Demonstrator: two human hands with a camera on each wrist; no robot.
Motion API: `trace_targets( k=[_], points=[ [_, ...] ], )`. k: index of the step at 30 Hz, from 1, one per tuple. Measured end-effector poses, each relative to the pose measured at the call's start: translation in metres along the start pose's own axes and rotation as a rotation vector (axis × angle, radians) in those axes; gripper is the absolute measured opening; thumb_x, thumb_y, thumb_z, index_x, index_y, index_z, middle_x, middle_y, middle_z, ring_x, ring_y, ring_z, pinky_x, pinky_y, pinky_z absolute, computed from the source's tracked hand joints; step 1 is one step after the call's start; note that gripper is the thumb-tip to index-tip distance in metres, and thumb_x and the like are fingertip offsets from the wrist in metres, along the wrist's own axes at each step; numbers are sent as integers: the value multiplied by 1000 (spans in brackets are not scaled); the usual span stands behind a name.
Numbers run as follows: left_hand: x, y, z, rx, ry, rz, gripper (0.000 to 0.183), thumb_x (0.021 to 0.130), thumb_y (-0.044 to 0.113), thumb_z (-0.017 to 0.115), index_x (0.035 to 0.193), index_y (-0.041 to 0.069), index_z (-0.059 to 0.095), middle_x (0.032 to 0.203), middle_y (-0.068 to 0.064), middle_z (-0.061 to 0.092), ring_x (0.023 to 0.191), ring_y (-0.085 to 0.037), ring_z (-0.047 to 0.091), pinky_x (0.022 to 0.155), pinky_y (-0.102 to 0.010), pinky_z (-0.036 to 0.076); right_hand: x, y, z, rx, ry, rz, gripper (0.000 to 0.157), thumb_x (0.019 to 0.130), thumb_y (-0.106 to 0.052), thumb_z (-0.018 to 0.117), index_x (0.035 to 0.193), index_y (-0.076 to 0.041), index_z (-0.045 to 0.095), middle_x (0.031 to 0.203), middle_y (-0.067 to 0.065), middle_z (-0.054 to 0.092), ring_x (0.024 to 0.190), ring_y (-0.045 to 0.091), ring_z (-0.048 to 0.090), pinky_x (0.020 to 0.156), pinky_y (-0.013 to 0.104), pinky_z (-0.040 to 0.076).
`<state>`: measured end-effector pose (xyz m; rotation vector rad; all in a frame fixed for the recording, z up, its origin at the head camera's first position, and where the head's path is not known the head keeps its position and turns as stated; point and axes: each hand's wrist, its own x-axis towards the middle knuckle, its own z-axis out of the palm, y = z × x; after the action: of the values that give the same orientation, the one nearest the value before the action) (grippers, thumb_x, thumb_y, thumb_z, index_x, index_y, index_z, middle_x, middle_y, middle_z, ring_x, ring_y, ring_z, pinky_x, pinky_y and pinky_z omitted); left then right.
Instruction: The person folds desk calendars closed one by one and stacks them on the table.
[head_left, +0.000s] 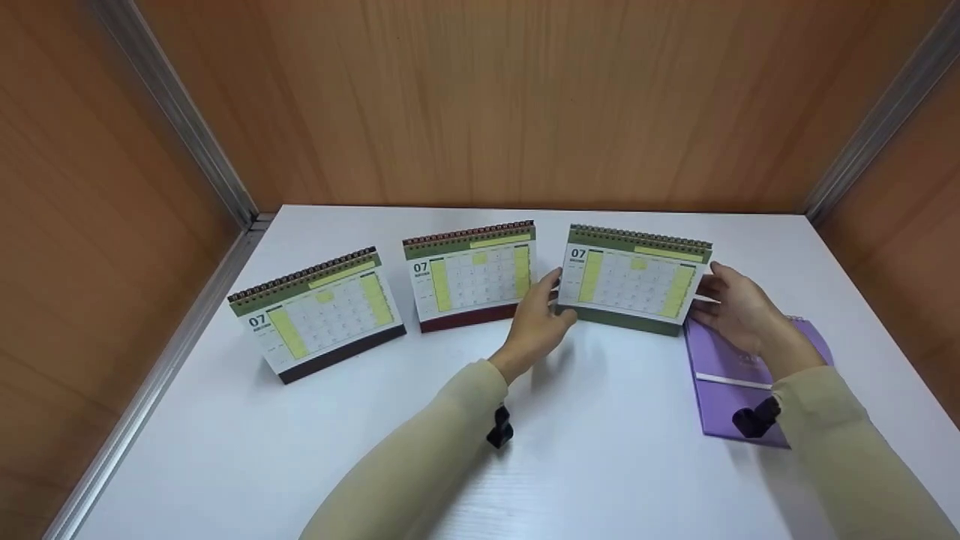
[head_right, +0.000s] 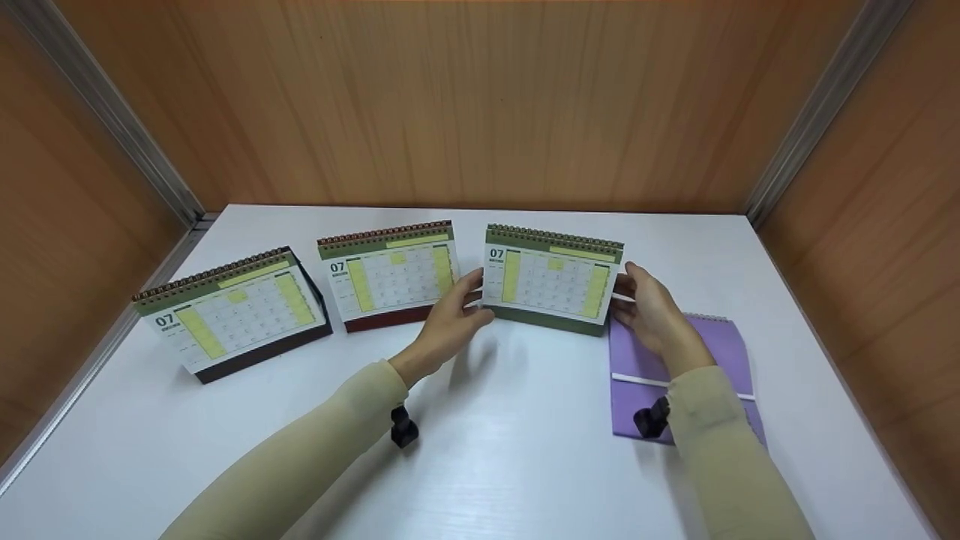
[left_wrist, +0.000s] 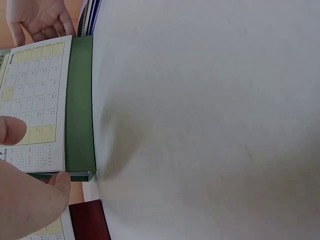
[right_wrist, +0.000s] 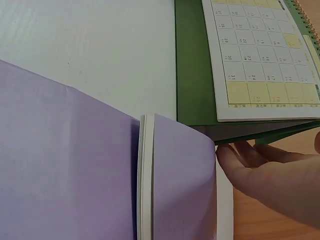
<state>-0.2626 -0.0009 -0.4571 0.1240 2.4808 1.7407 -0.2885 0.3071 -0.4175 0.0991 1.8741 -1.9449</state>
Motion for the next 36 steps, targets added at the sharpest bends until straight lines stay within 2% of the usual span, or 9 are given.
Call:
trace_targets(
  k=[3, 6, 10, 14, 18, 22, 31, 34, 36],
  points=[
    [0, -1, 0, 9, -7, -2, 77, 99, 9, 66, 168, 18, 32, 165, -2, 44, 148, -20, 49, 121, -33, 41, 1, 1, 0, 14, 5, 6, 71, 114, -47, 10, 167, 0, 10, 156, 16, 30, 162, 43, 7, 133, 51, 10],
    [0, -1, 1, 10, -9, -6, 77, 99, 9, 66, 168, 19, 32, 165, -1, 43, 149, -20, 48, 122, -33, 40, 3, 1, 0, 36, 17, 8, 63, 114, -47, 11, 162, -7, 25, 149, 12, 36, 161, 42, 10, 133, 50, 11],
    [-1, -2, 0, 14, -7, -14, 78, 99, 9, 66, 168, 20, 32, 164, -1, 44, 149, -20, 47, 123, -35, 40, 5, 0, 0, 62, 23, 4, 48, 115, -45, 13, 144, -19, 41, 139, 4, 42, 155, 37, 22, 133, 49, 14],
    [-1, -2, 0, 22, -7, -15, 77, 99, 9, 67, 168, 21, 33, 163, 0, 45, 148, -20, 48, 123, -36, 39, 7, -2, 0, 63, 14, -13, 45, 115, -43, 12, 141, -24, 44, 138, 2, 43, 142, 29, 35, 132, 49, 17],
    [0, -1, 0, 33, -10, -17, 78, 99, 10, 67, 168, 21, 33, 165, 2, 45, 149, -18, 47, 123, -35, 38, 9, -5, 1, 61, 11, -30, 44, 116, -40, 11, 139, -23, 45, 136, 1, 44, 131, 21, 42, 127, 45, 27],
    [0, -2, -1, 37, -16, -8, 78, 99, 9, 67, 168, 21, 32, 166, 2, 43, 150, -18, 46, 124, -35, 37, 10, -6, 2, 43, 12, -40, 43, 116, -39, 12, 137, -23, 46, 134, 0, 45, 126, 18, 44, 116, 38, 37],
    [-2, -4, -2, 23, -29, 3, 78, 99, 11, 65, 169, 21, 31, 162, 1, 46, 149, -18, 46, 123, -33, 38, 8, -13, 1, -8, 19, -47, 45, 116, -41, 12, 136, -20, 46, 135, -1, 44, 127, 18, 44, 112, 34, 42],
    [-1, -4, -2, 16, -28, 5, 78, 99, 11, 65, 169, 21, 31, 162, 1, 46, 149, -18, 46, 124, -33, 37, 8, -17, 1, 20, 36, -33, 45, 116, -40, 14, 136, -16, 47, 133, 0, 44, 125, 18, 44, 113, 34, 41],
    [-1, -5, -3, 12, -27, 6, 78, 100, 10, 65, 169, 21, 31, 162, 1, 46, 149, -19, 46, 124, -34, 37, 8, -20, 0, 63, 52, -24, 44, 116, -39, 19, 131, -16, 52, 130, -1, 48, 123, 17, 46, 110, 33, 43]
  ],
)
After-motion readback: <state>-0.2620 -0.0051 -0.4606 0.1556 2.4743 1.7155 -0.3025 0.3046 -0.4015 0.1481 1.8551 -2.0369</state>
